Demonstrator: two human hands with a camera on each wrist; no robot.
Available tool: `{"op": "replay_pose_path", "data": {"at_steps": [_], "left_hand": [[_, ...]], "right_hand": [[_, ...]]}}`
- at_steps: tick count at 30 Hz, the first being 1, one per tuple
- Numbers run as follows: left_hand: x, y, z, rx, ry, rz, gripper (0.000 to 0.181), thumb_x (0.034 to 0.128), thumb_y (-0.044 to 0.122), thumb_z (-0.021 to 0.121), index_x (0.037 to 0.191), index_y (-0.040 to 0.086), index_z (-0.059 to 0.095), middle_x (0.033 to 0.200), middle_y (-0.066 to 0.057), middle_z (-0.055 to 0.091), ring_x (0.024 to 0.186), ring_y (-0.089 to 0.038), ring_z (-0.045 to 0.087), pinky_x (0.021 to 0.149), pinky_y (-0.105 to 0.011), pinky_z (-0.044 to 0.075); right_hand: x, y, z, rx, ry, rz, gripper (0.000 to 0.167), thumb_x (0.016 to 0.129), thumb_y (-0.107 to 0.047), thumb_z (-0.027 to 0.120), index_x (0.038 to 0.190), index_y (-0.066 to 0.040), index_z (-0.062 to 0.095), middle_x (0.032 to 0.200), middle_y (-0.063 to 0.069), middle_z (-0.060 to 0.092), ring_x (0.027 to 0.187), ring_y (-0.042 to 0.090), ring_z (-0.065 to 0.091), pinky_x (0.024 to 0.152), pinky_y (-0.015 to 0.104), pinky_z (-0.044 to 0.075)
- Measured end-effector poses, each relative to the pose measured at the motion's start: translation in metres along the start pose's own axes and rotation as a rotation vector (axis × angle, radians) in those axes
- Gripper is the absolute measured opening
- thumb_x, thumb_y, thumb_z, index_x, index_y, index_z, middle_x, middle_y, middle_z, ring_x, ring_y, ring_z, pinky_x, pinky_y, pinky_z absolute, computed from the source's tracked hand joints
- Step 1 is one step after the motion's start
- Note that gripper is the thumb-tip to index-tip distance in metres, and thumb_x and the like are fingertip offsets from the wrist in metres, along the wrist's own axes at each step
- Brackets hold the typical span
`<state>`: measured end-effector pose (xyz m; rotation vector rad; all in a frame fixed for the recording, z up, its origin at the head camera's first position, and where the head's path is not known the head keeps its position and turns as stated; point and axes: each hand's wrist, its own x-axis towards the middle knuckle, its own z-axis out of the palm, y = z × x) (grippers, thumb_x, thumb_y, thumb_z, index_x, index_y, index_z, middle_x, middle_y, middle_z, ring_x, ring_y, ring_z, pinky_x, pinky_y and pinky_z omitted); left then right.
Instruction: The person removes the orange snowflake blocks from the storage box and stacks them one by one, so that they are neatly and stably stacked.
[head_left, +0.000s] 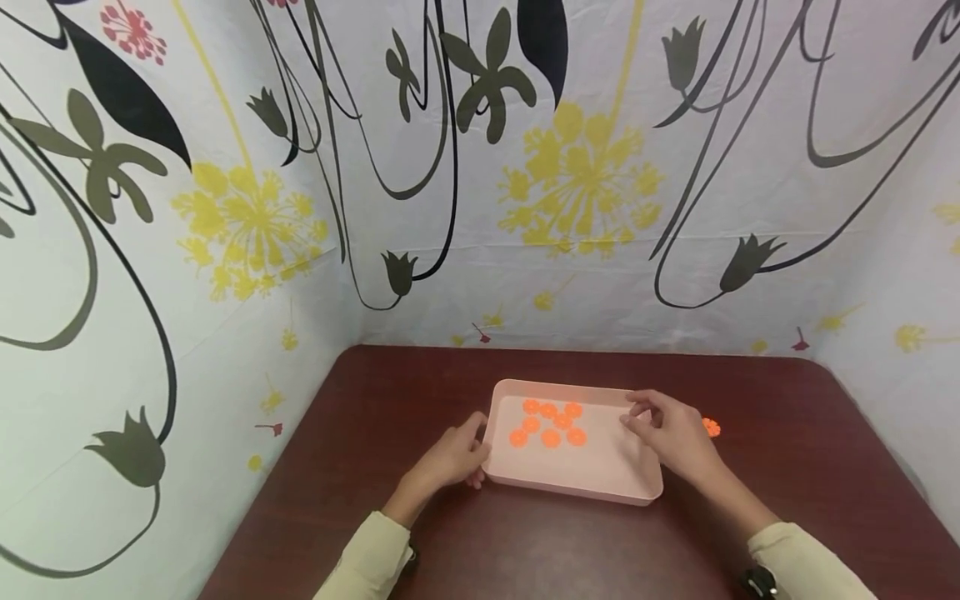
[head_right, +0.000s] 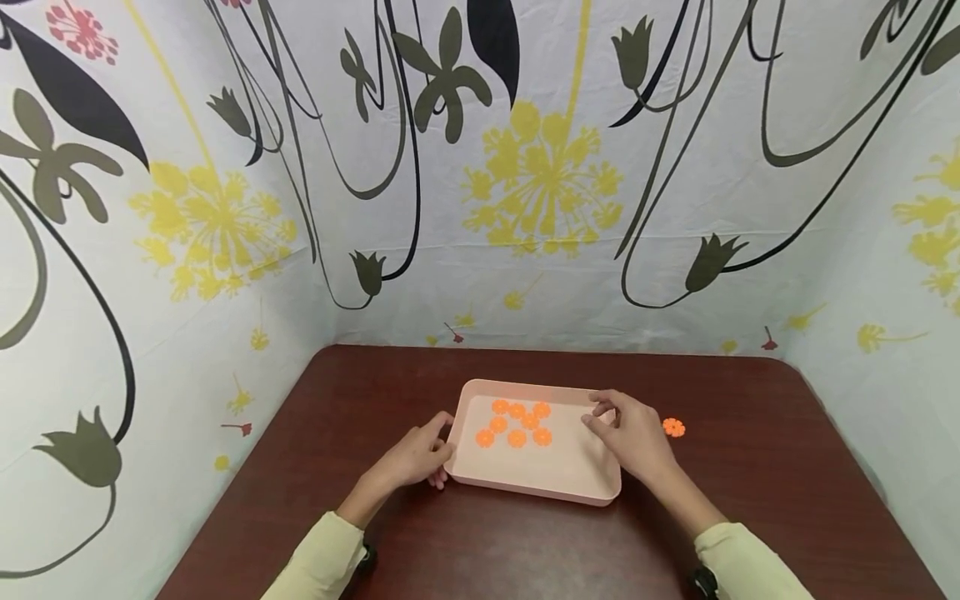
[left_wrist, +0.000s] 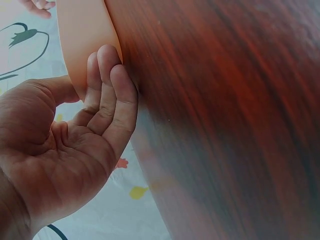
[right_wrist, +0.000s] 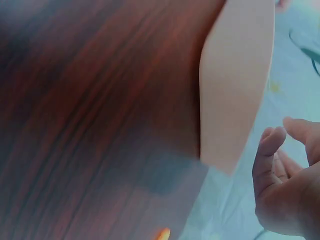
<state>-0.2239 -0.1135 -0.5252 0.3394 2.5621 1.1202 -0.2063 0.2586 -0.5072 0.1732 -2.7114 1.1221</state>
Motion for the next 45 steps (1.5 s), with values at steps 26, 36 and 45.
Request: {"op": "replay_pose_path", "data": {"at_steps": [26, 36, 45], "left_hand": [[0.003, 0.002, -0.006, 0.003, -0.001, -0.016, 0.037, 0.1077, 0.018, 0.057, 0.143, 0.011, 0.047, 0.072, -0.005, 0.07, 0.056, -0.02, 0.069, 0.055, -0.036, 0.059], [0.002, 0.001, -0.002, -0.003, -0.008, -0.009, 0.037, 0.1081, 0.018, 0.056, 0.143, 0.011, 0.047, 0.071, -0.005, 0.07, 0.055, -0.02, 0.069, 0.054, -0.035, 0.059], [0.0, 0.0, 0.001, 0.006, -0.026, -0.002, 0.037, 0.108, 0.017, 0.056, 0.143, 0.01, 0.046, 0.07, -0.006, 0.069, 0.055, -0.02, 0.069, 0.055, -0.036, 0.059]], "right_hand": [[0.018, -0.024, 0.068, 0.16, -0.238, 0.189, 0.046, 0.086, -0.004, 0.081, 0.129, -0.01, 0.065, 0.09, 0.008, 0.069, 0.051, 0.014, 0.058, 0.047, 0.027, 0.049], [0.016, -0.018, 0.07, 0.043, -0.249, 0.145, 0.042, 0.084, -0.016, 0.087, 0.123, -0.012, 0.071, 0.077, 0.0, 0.063, 0.052, 0.012, 0.053, 0.049, 0.025, 0.041], [0.011, -0.018, 0.074, 0.001, -0.216, 0.142, 0.035, 0.084, -0.018, 0.087, 0.117, -0.015, 0.076, 0.071, -0.002, 0.061, 0.054, 0.011, 0.05, 0.049, 0.024, 0.036]]}}
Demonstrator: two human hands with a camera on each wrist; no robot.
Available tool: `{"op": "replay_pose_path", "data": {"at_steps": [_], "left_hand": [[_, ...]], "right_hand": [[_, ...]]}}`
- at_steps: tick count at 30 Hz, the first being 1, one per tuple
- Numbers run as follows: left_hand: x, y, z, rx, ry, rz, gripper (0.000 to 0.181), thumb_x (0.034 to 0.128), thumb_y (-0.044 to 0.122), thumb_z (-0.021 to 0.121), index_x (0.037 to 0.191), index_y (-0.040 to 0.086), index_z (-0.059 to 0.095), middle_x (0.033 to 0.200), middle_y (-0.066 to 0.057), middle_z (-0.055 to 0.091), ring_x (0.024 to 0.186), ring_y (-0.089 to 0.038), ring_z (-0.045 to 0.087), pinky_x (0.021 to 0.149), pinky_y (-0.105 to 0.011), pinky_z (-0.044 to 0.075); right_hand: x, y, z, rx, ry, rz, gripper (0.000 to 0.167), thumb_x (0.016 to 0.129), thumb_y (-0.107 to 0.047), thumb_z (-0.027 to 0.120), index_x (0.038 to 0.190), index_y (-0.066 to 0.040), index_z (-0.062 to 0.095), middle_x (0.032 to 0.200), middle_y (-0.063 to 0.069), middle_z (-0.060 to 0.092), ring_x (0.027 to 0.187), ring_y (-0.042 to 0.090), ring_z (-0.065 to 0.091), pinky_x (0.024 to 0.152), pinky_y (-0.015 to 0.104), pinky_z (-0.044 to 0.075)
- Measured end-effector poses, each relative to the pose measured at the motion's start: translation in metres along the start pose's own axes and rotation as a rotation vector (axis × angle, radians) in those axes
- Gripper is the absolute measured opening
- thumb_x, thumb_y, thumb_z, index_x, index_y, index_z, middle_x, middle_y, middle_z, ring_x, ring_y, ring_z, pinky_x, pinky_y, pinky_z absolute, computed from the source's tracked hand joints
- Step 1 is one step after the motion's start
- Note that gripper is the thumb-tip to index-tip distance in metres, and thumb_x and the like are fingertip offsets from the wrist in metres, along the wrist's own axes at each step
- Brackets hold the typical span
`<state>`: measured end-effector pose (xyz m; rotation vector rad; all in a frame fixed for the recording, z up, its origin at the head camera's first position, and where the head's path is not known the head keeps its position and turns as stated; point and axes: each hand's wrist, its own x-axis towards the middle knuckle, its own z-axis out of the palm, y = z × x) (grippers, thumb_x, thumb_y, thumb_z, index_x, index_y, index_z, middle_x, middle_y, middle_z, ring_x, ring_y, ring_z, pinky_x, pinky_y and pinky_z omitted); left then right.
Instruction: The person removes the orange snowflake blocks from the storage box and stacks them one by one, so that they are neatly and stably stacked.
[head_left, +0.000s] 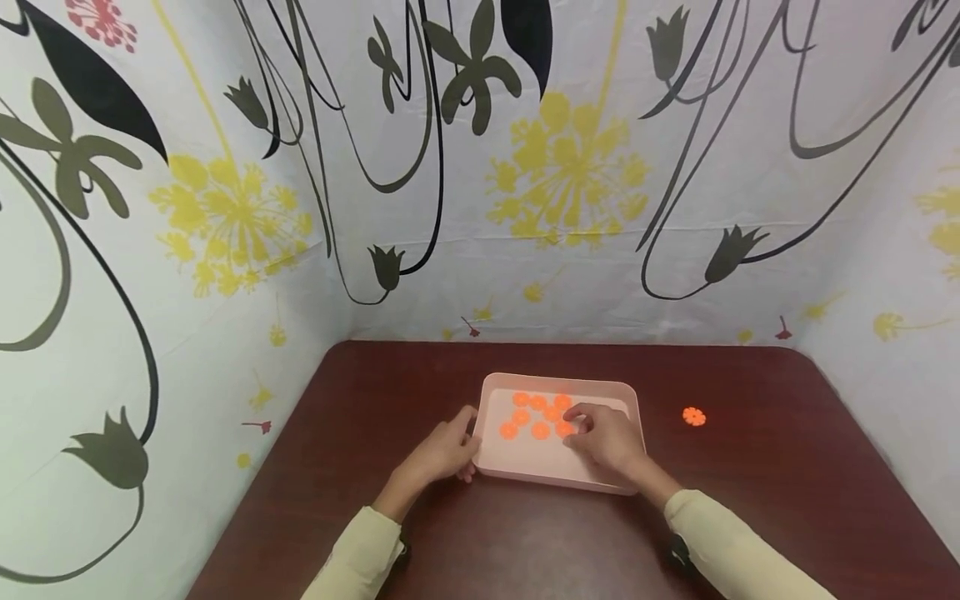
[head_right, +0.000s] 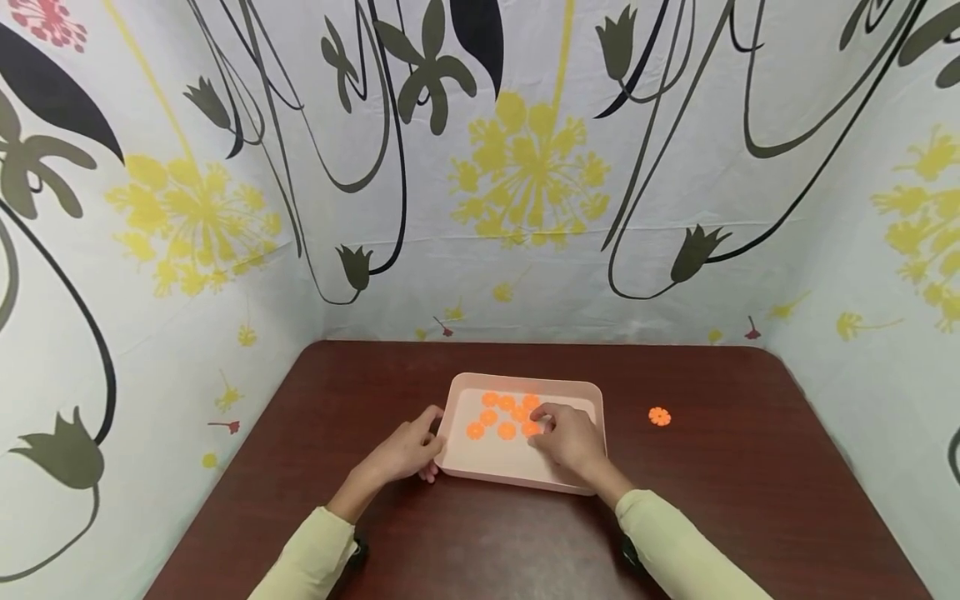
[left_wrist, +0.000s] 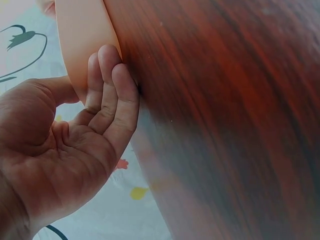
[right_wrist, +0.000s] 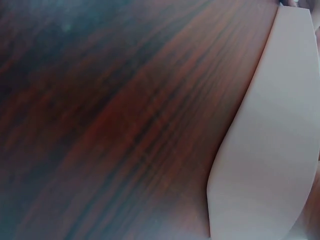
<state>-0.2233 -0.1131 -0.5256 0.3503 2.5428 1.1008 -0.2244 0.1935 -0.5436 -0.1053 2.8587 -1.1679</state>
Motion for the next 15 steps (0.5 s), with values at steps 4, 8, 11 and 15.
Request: {"op": "replay_pose_path", "data": {"at_steps": [4, 8, 11, 15], "left_hand": [[0.0005, -0.0003, -0.0006, 0.006, 0.004, -0.001, 0.037, 0.108, 0.018, 0.057, 0.143, 0.011, 0.046, 0.071, -0.006, 0.069, 0.056, -0.02, 0.069, 0.056, -0.035, 0.059], [-0.0003, 0.001, -0.0012, 0.004, 0.003, -0.009, 0.037, 0.1079, 0.018, 0.057, 0.142, 0.011, 0.046, 0.071, -0.006, 0.069, 0.056, -0.02, 0.069, 0.056, -0.036, 0.059], [-0.0015, 0.0022, -0.0015, 0.002, 0.003, -0.011, 0.036, 0.1079, 0.018, 0.057, 0.142, 0.011, 0.046, 0.071, -0.006, 0.068, 0.056, -0.02, 0.068, 0.056, -0.036, 0.059], [-0.002, 0.0022, -0.0011, 0.006, -0.001, -0.013, 0.036, 0.1081, 0.018, 0.057, 0.142, 0.011, 0.046, 0.07, -0.006, 0.068, 0.055, -0.02, 0.068, 0.055, -0.036, 0.059]], "right_hand": [[0.0015, -0.0028, 0.0005, -0.029, 0.026, 0.002, 0.03, 0.085, -0.02, 0.088, 0.113, -0.017, 0.077, 0.068, -0.001, 0.061, 0.054, 0.011, 0.05, 0.049, 0.025, 0.036], [0.0025, -0.0044, 0.001, -0.053, 0.033, -0.008, 0.029, 0.085, -0.021, 0.088, 0.111, -0.017, 0.078, 0.068, -0.002, 0.06, 0.055, 0.012, 0.051, 0.05, 0.026, 0.036], [0.0026, -0.0042, 0.0021, -0.082, 0.039, -0.021, 0.028, 0.085, -0.021, 0.088, 0.11, -0.016, 0.078, 0.07, -0.002, 0.061, 0.06, 0.012, 0.051, 0.053, 0.026, 0.037], [0.0006, -0.0041, 0.0038, -0.102, 0.047, -0.036, 0.026, 0.085, -0.019, 0.087, 0.108, -0.015, 0.077, 0.073, -0.003, 0.062, 0.065, 0.012, 0.053, 0.058, 0.026, 0.039]]}}
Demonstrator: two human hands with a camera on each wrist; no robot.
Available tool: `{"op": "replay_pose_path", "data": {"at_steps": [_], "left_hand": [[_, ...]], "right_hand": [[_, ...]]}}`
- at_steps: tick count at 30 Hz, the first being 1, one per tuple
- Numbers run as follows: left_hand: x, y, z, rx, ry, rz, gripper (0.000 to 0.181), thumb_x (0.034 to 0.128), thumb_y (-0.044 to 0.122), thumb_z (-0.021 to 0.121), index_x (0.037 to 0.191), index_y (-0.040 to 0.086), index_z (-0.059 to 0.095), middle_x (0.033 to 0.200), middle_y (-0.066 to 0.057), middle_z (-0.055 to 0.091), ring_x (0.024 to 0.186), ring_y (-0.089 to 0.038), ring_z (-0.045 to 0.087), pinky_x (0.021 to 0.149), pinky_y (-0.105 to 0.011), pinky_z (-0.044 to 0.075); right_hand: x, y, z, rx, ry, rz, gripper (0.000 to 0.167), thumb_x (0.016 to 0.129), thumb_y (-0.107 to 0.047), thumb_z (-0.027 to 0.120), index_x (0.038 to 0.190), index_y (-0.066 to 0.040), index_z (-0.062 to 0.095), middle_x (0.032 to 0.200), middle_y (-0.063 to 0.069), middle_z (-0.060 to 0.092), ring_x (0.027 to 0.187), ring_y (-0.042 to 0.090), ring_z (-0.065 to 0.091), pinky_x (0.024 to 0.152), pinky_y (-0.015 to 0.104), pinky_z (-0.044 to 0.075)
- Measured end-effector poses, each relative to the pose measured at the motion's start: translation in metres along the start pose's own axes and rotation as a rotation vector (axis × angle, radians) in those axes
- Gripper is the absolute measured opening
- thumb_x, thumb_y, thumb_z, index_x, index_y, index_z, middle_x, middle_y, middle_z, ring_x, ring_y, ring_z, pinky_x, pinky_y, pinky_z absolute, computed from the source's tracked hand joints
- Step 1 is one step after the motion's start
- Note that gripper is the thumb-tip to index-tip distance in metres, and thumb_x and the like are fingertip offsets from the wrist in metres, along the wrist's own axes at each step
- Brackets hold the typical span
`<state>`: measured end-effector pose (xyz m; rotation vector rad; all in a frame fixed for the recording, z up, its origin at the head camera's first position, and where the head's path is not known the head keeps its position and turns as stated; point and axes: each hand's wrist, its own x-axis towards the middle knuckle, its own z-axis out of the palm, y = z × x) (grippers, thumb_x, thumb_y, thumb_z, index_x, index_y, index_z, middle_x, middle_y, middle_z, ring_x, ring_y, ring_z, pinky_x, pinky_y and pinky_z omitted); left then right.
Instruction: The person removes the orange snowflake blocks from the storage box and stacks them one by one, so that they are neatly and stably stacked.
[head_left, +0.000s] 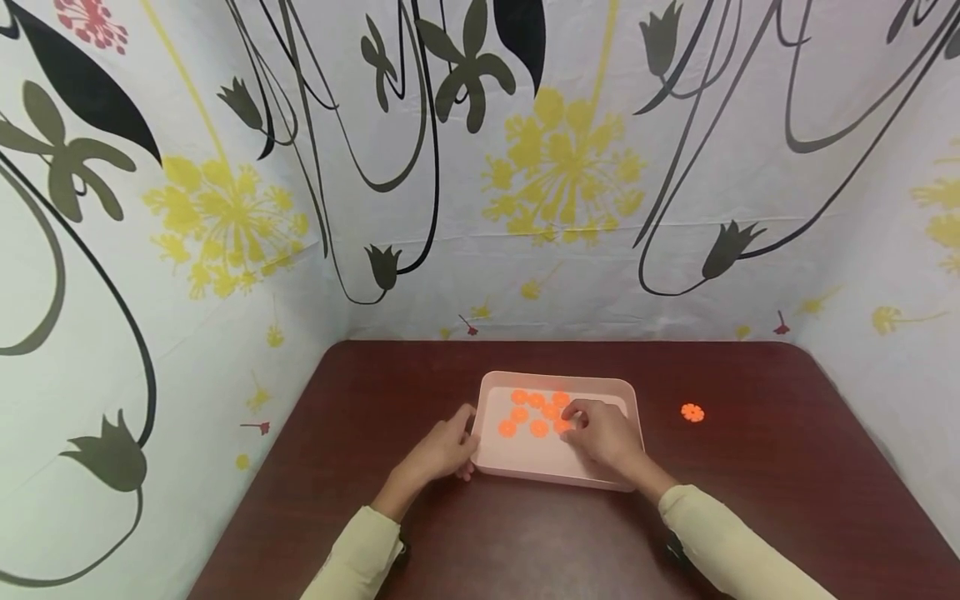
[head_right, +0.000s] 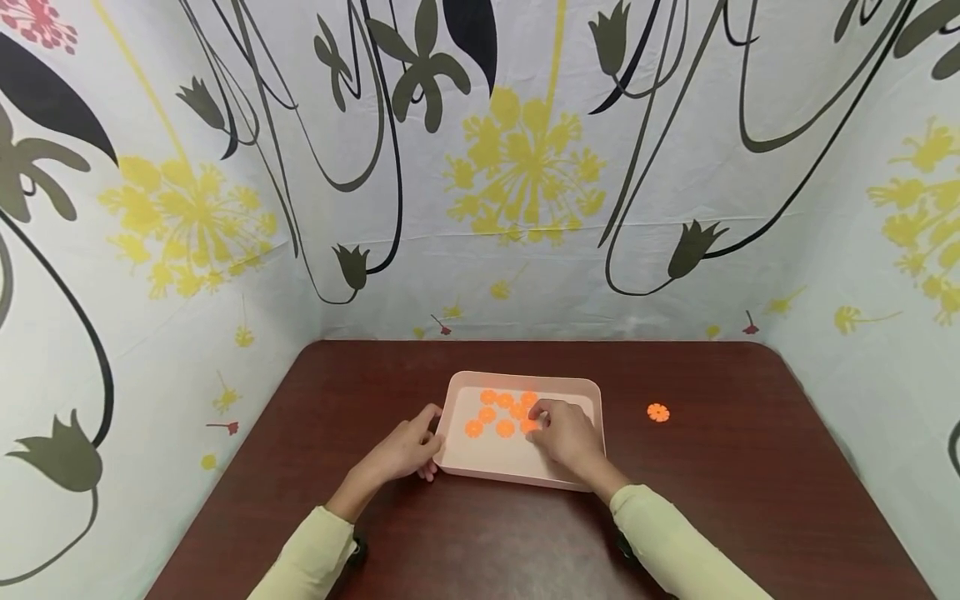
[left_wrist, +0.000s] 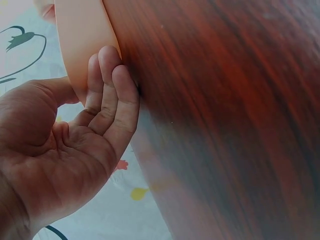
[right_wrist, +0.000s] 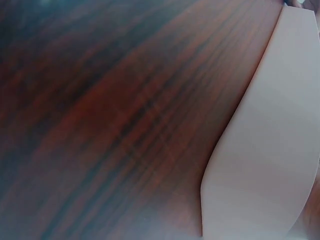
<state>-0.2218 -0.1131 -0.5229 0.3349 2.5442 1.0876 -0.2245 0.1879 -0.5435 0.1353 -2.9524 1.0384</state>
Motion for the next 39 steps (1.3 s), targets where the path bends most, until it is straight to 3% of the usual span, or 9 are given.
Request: {"op": "replay_pose_path", "data": {"at_steps": [10, 21, 28, 31, 35, 39], "left_hand": [[0.0, 0.0, 0.001, 0.001, 0.001, 0.001, 0.037, 0.1079, 0.017, 0.057, 0.142, 0.01, 0.046, 0.07, -0.006, 0.068, 0.055, -0.021, 0.068, 0.055, -0.036, 0.059], [-0.001, 0.002, 0.001, -0.02, 0.004, 0.003, 0.039, 0.1079, 0.017, 0.058, 0.144, 0.01, 0.046, 0.07, -0.006, 0.069, 0.054, -0.022, 0.069, 0.055, -0.04, 0.061], [-0.001, -0.001, 0.002, -0.024, 0.01, 0.009, 0.039, 0.108, 0.016, 0.057, 0.145, 0.01, 0.046, 0.071, -0.006, 0.069, 0.054, -0.021, 0.069, 0.054, -0.038, 0.061], [-0.001, -0.001, 0.002, -0.024, 0.011, 0.013, 0.039, 0.1079, 0.016, 0.057, 0.145, 0.009, 0.046, 0.07, -0.006, 0.069, 0.054, -0.021, 0.069, 0.053, -0.038, 0.061], [-0.001, -0.001, 0.002, -0.027, 0.011, 0.011, 0.039, 0.1079, 0.016, 0.057, 0.144, 0.009, 0.046, 0.07, -0.006, 0.069, 0.053, -0.021, 0.069, 0.053, -0.038, 0.061], [-0.001, -0.001, 0.003, -0.023, 0.013, 0.002, 0.038, 0.108, 0.017, 0.057, 0.144, 0.01, 0.047, 0.069, -0.006, 0.069, 0.053, -0.021, 0.069, 0.053, -0.037, 0.06]], "right_hand": [[0.0, 0.001, -0.002, -0.05, -0.002, -0.11, 0.022, 0.085, -0.018, 0.087, 0.103, -0.011, 0.076, 0.073, -0.005, 0.063, 0.066, 0.01, 0.052, 0.063, 0.026, 0.042], [0.004, 0.006, -0.004, -0.034, 0.006, -0.094, 0.025, 0.083, -0.025, 0.088, 0.099, -0.011, 0.074, 0.075, -0.005, 0.068, 0.067, 0.009, 0.056, 0.062, 0.025, 0.044], [0.0, 0.005, -0.012, 0.052, -0.006, -0.07, 0.028, 0.085, -0.022, 0.087, 0.104, -0.007, 0.073, 0.086, 0.0, 0.073, 0.076, 0.01, 0.065, 0.066, 0.025, 0.052], [-0.003, 0.005, -0.019, 0.112, -0.016, -0.098, 0.03, 0.086, -0.017, 0.085, 0.108, -0.001, 0.072, 0.091, 0.005, 0.073, 0.081, 0.013, 0.067, 0.067, 0.025, 0.055], [-0.005, 0.006, -0.028, 0.134, 0.027, -0.157, 0.031, 0.086, -0.013, 0.086, 0.11, 0.001, 0.072, 0.094, 0.007, 0.075, 0.081, 0.014, 0.068, 0.068, 0.024, 0.056], [-0.01, 0.009, -0.038, 0.091, 0.105, -0.188, 0.029, 0.084, -0.015, 0.088, 0.108, -0.005, 0.075, 0.096, 0.005, 0.074, 0.077, 0.009, 0.068, 0.066, 0.023, 0.056]]}}
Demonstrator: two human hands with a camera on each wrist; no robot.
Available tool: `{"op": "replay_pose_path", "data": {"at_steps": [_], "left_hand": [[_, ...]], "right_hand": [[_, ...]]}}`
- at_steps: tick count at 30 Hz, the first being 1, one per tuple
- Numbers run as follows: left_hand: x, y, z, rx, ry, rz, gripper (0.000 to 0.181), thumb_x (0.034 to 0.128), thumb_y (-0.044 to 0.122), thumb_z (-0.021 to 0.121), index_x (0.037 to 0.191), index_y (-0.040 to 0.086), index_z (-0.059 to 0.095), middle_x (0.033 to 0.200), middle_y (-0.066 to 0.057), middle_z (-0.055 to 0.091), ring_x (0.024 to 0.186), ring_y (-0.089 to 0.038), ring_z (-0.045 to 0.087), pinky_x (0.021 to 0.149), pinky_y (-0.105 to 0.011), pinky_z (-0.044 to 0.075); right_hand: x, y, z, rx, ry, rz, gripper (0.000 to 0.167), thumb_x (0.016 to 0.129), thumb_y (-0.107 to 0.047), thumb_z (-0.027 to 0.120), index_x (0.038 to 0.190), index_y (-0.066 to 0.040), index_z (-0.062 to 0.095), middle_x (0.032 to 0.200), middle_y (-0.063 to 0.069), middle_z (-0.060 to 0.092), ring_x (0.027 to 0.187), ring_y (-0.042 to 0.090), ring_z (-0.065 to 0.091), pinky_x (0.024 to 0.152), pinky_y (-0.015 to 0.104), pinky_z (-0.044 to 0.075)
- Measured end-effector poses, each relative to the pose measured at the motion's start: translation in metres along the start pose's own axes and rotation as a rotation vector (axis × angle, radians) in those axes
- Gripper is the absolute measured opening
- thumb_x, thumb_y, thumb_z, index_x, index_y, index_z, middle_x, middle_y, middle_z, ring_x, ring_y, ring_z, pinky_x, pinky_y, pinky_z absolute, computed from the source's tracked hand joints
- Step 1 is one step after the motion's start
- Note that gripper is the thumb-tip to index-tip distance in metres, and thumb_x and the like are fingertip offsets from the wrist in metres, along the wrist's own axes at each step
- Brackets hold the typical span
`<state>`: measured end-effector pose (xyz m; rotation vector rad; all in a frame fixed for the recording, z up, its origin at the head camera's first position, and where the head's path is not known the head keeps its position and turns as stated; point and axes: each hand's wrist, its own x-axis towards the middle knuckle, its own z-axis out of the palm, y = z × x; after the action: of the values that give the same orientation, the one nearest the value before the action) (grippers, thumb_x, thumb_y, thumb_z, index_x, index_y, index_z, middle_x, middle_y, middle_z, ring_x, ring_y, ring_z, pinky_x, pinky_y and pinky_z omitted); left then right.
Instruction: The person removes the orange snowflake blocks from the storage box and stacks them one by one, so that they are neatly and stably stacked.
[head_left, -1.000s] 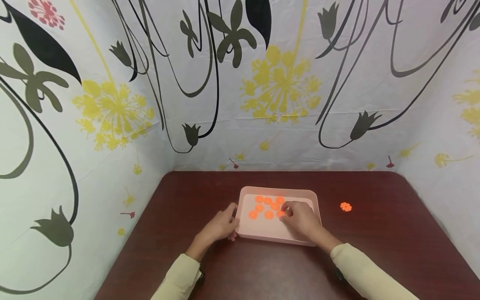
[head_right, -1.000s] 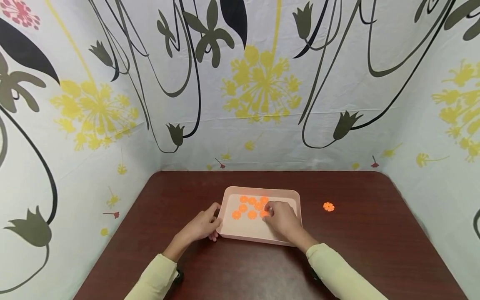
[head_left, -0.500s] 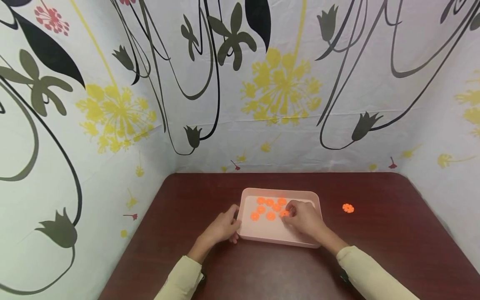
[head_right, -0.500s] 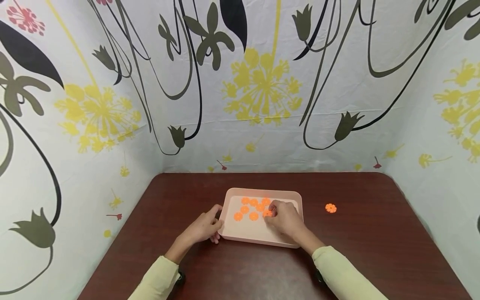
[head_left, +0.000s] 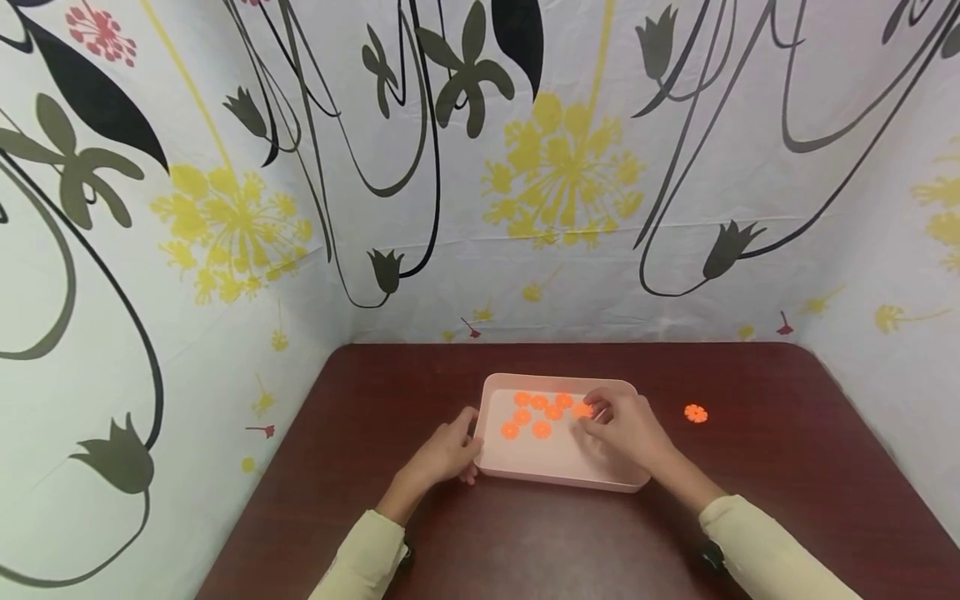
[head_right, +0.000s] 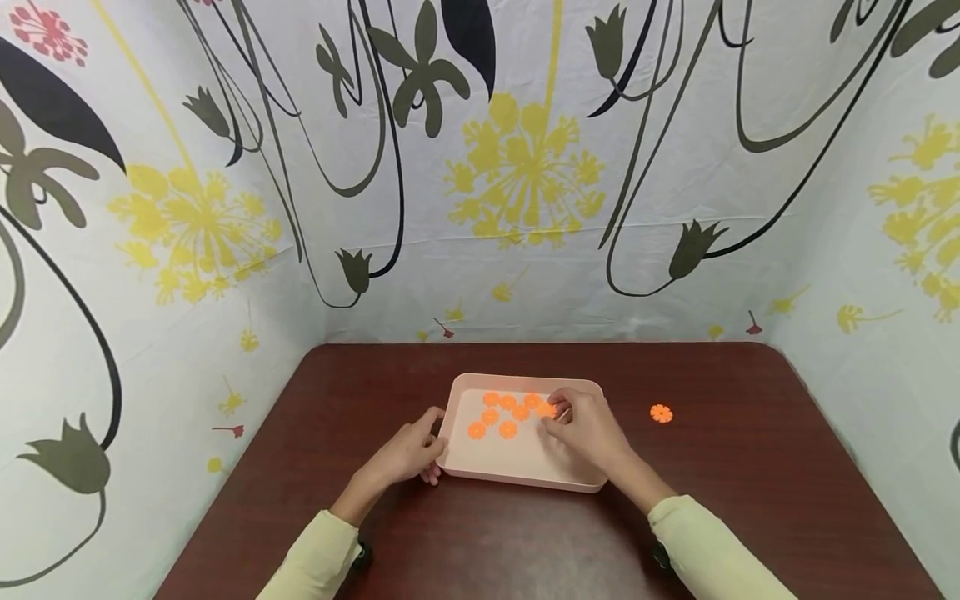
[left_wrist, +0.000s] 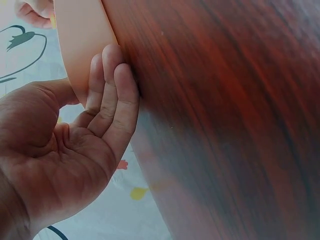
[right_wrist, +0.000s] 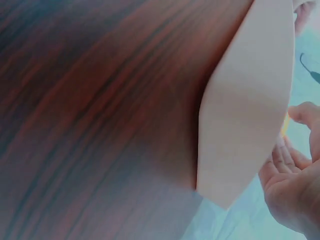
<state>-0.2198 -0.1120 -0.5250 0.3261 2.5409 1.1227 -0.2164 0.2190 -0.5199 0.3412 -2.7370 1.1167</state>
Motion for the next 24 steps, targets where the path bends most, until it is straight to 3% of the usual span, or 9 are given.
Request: {"op": "replay_pose_path", "data": {"at_steps": [10, 24], "left_hand": [[0.001, 0.002, 0.0, 0.042, 0.018, 0.017, 0.037, 0.1048, 0.015, 0.054, 0.141, 0.01, 0.048, 0.062, -0.004, 0.067, 0.048, -0.018, 0.066, 0.047, -0.034, 0.056], [0.0, 0.002, 0.001, 0.044, 0.027, 0.011, 0.039, 0.1047, 0.015, 0.055, 0.143, 0.01, 0.047, 0.064, -0.005, 0.068, 0.051, -0.021, 0.069, 0.05, -0.037, 0.058]], "right_hand": [[-0.009, 0.012, -0.026, -0.038, 0.095, -0.076, 0.029, 0.087, -0.018, 0.086, 0.113, -0.012, 0.074, 0.088, -0.002, 0.073, 0.068, 0.001, 0.062, 0.06, 0.022, 0.052], [-0.027, 0.052, -0.065, -0.065, 0.243, -0.011, 0.026, 0.086, -0.019, 0.088, 0.108, -0.011, 0.075, 0.083, 0.001, 0.075, 0.067, -0.006, 0.06, 0.058, 0.014, 0.047]]}}
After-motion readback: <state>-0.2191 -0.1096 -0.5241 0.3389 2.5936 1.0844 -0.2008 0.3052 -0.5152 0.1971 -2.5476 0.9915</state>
